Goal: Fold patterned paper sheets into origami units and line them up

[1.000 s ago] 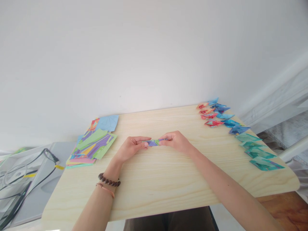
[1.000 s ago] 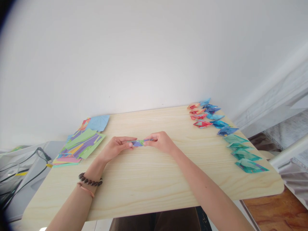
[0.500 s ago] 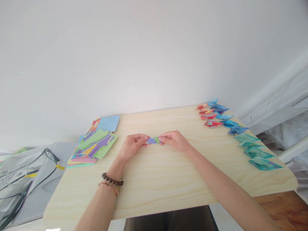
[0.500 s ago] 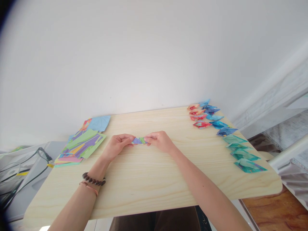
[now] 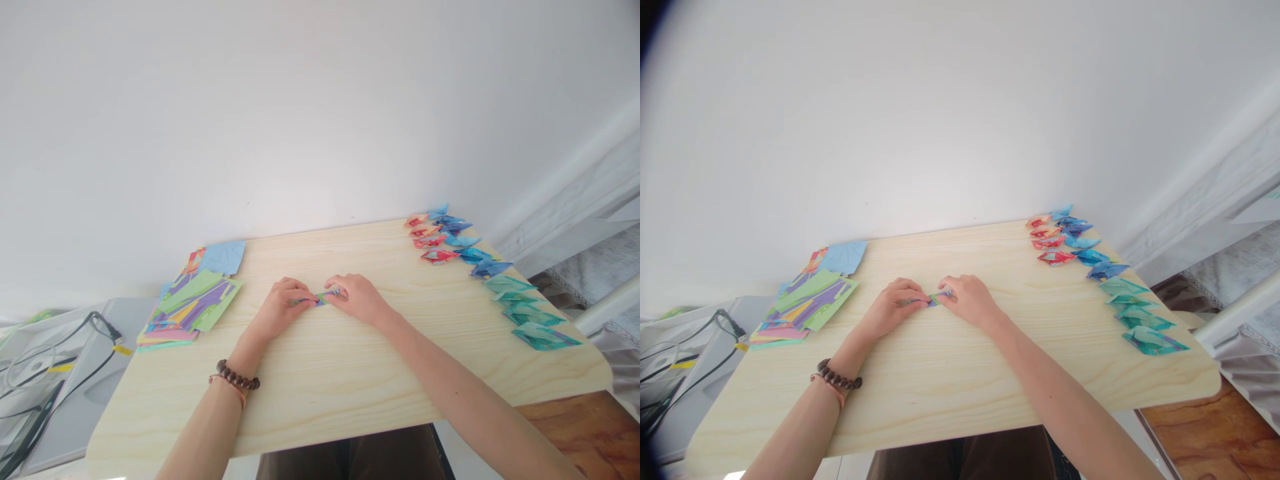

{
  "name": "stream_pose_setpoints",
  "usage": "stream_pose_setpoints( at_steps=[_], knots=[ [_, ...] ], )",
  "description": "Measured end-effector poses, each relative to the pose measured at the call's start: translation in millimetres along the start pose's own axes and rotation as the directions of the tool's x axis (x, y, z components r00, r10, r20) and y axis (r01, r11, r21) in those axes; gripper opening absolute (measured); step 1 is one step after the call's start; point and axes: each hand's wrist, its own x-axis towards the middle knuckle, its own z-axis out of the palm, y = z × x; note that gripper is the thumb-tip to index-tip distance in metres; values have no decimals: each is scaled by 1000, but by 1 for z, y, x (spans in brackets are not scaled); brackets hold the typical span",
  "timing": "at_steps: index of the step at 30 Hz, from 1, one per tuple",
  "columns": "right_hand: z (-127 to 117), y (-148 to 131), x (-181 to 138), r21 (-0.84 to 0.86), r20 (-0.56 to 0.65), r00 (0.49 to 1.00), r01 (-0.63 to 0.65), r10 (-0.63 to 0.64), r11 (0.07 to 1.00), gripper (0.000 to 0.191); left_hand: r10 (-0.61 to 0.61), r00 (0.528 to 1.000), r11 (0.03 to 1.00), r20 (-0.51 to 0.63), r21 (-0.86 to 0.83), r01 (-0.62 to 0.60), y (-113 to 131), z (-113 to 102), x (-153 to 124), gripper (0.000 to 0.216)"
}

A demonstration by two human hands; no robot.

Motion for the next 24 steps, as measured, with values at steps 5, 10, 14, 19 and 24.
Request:
stream_pose_setpoints(
  at_steps=[5, 10, 14, 19, 24],
  knots=[
    [-1, -1, -2, -52, -78, 997, -31, 27, 998, 16, 27, 998, 999, 55, 39, -29, -1, -3, 0, 22],
    [-2, 2, -2, -22, -8, 998, -67, 67, 997, 13, 39, 995, 997, 91, 63, -45, -2, -7, 0, 22],
    [-5, 5, 0, -7, 31, 998, -47, 47, 999, 8, 47, 994, 997, 102, 55, -52, -4, -7, -2, 21],
    [-4, -1, -4, -41, -6, 1000, -25, 25, 999, 11, 17, 994, 996, 112, 85, -26, -2, -8, -2, 21],
    [-3, -3, -4, -46, 9, 999, -48, 49, 998, 7, 6, 979, 983, 206, 180, -43, 0, -9, -1, 29]
  ],
)
